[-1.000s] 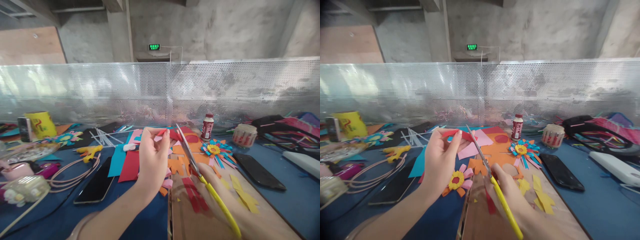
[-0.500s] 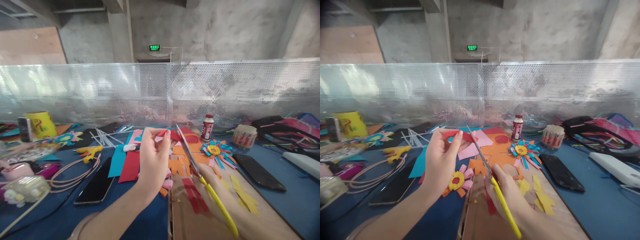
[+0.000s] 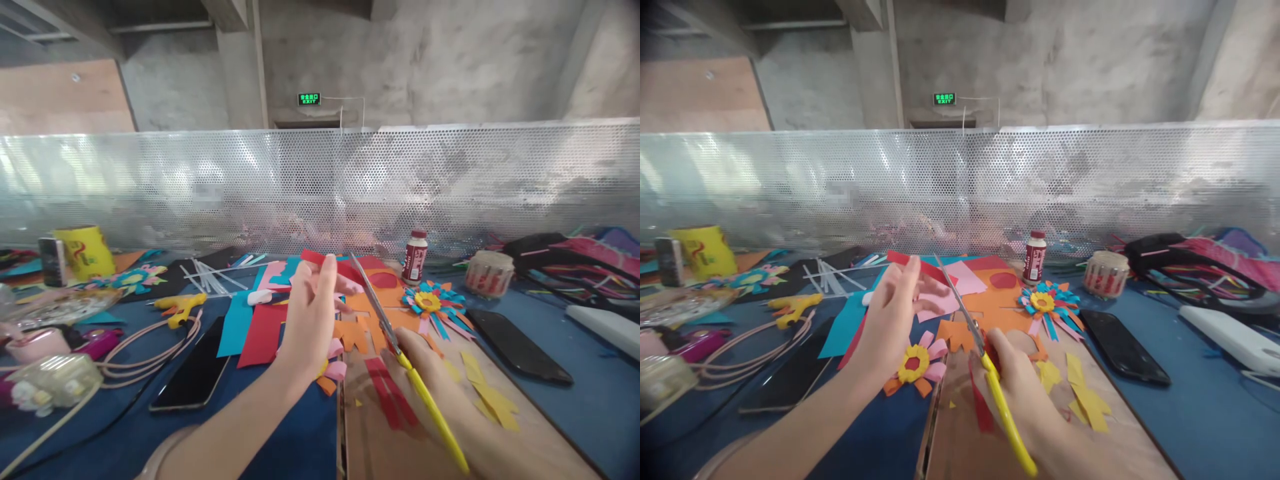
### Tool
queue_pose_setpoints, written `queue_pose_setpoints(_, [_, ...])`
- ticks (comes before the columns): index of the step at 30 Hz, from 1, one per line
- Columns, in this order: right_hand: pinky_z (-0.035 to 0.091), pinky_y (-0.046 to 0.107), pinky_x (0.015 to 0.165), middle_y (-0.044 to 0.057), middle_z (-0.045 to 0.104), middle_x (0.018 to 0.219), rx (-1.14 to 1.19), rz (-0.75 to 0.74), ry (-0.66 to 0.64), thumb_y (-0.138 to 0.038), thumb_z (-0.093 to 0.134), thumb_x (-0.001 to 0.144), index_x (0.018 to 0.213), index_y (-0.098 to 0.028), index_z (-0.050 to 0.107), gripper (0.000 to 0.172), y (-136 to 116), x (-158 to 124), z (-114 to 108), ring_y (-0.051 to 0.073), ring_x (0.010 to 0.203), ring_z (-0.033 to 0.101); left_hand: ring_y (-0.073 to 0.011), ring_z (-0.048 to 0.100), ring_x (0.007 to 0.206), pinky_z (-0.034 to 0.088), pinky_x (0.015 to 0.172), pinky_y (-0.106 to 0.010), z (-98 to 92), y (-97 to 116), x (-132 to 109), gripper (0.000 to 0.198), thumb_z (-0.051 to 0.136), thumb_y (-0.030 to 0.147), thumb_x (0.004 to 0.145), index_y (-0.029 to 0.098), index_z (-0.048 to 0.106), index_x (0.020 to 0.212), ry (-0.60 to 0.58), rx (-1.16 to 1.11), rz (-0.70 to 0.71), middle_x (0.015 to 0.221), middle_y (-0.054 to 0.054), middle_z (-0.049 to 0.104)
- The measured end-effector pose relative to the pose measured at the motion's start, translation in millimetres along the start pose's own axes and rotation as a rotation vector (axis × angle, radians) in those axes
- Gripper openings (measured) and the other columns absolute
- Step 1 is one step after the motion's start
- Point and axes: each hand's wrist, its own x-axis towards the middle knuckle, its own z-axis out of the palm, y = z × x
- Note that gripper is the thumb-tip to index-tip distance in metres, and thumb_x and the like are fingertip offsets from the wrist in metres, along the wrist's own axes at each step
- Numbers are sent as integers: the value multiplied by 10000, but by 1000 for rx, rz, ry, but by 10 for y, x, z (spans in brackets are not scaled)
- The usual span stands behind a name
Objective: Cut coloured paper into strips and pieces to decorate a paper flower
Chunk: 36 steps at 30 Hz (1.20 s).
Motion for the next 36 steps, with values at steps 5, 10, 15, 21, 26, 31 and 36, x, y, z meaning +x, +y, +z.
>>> queue_pose_setpoints(5, [283, 217, 472, -53, 418, 565, -275, -150, 77, -222, 454, 716, 727, -236, 349, 107, 79, 12, -65, 139, 521, 406, -77, 350, 253, 314, 315, -214, -76, 75, 88, 567, 352, 672, 767, 193, 458, 484, -286, -19, -446, 308, 32, 379])
queue_pose_setpoints(10, [275, 225, 462, -29, 449, 603, -467, -222, 148, -240, 471, 685, 786, -229, 378, 137, 82, 22, -130, 155, 505, 422, -41, 202, 236, 203, 297, -186, -127, 217, 105, 539, 444, 599, 762, 210, 357, 400, -320, -108, -506, 262, 69, 231])
queue_pose_setpoints(15, [268, 222, 450, -14, 488, 615, -517, -198, 147, -216, 430, 697, 814, -225, 379, 128, 95, 47, -158, 157, 481, 453, -45, 167, 248, 173, 294, -187, -175, 264, 102, 502, 442, 518, 788, 231, 330, 392, -400, -154, -518, 285, 77, 184])
queue_pose_setpoints(21, [246, 219, 430, -18, 508, 593, -538, -188, 121, -174, 430, 665, 890, -211, 396, 230, 158, 52, -190, 158, 437, 442, -39, 135, 249, 214, 283, -194, -208, 287, 132, 437, 480, 442, 782, 234, 372, 413, -426, -151, -496, 304, 91, 157])
queue_pose_setpoints(26, [279, 223, 456, 20, 582, 682, -545, -216, 146, -155, 436, 638, 933, -208, 414, 301, 202, 70, -179, 194, 547, 549, -29, 120, 263, 253, 290, -177, -201, 288, 127, 370, 522, 358, 777, 223, 419, 448, -402, -194, -481, 304, 100, 180])
queue_pose_setpoints(31, [289, 237, 472, 43, 625, 750, -555, -181, 172, -207, 472, 633, 913, -214, 407, 288, 213, 74, -177, 212, 593, 579, -35, 142, 256, 303, 296, -188, -203, 276, 158, 394, 549, 306, 760, 226, 386, 410, -332, -102, -409, 283, 97, 187])
queue_pose_setpoints(36, [312, 244, 476, 21, 586, 698, -474, -133, 153, -233, 486, 673, 921, -216, 388, 266, 154, 50, -212, 179, 535, 530, -57, 327, 277, 385, 342, -192, -238, 196, 279, 400, 541, 370, 788, 213, 411, 444, -298, -43, -204, 309, 67, 308])
